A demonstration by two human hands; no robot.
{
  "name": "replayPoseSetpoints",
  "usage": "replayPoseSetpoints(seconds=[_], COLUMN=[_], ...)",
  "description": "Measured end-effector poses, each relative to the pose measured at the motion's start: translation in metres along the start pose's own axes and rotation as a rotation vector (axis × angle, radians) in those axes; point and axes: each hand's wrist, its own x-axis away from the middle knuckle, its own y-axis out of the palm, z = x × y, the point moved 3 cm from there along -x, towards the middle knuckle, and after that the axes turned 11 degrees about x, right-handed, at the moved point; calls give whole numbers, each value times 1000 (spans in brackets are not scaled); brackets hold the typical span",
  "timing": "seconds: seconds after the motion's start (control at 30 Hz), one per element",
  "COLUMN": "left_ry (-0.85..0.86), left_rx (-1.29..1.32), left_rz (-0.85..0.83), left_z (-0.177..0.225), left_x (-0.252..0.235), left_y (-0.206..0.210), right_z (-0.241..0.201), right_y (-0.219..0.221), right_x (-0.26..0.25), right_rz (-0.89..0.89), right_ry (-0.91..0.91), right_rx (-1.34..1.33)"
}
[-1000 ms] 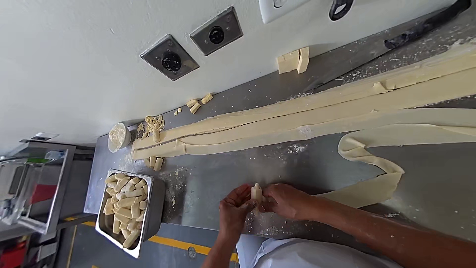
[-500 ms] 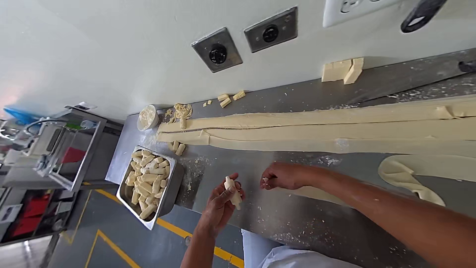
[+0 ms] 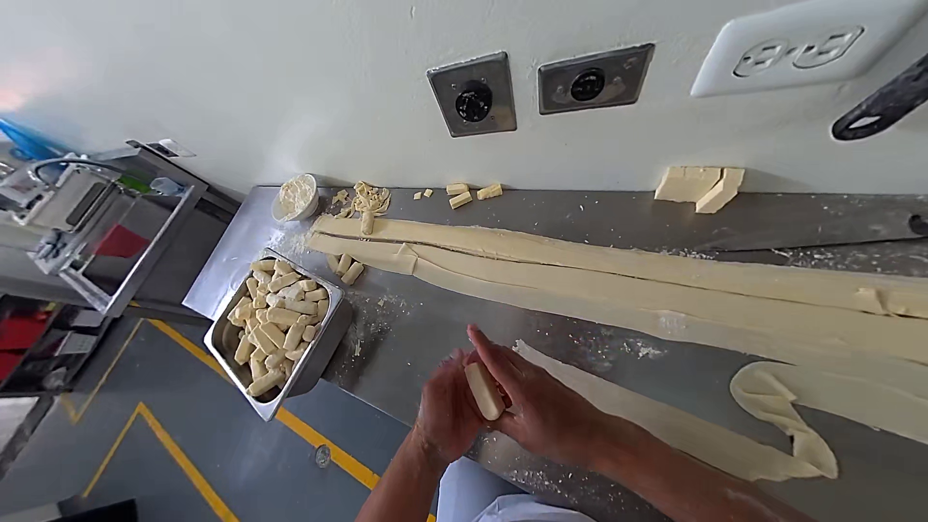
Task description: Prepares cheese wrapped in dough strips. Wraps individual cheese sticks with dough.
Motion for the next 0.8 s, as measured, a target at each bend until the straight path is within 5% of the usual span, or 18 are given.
replayPoseSetpoints(seconds=[0.23, 0.4, 0.47, 0.6, 0.8], left_ry=[94, 184, 316, 612, 760], left_rx=[-57, -170, -255, -576, -863], left_rz=[352, 418, 499, 976, 1300], left_z=[-13, -6, 47, 181, 322], left_x=[3, 11, 18, 37, 51], left_y=[12, -23, -47, -96, -162], right_z=[-19, 1, 30, 84, 92], right_y=[23, 40, 19, -1, 0], right_x=[9, 29, 29, 29, 19], right_rz=[188, 95, 55, -14, -152], right_ry=[-164, -60, 59, 275, 392], right_rx=[75, 119, 238, 395, 256])
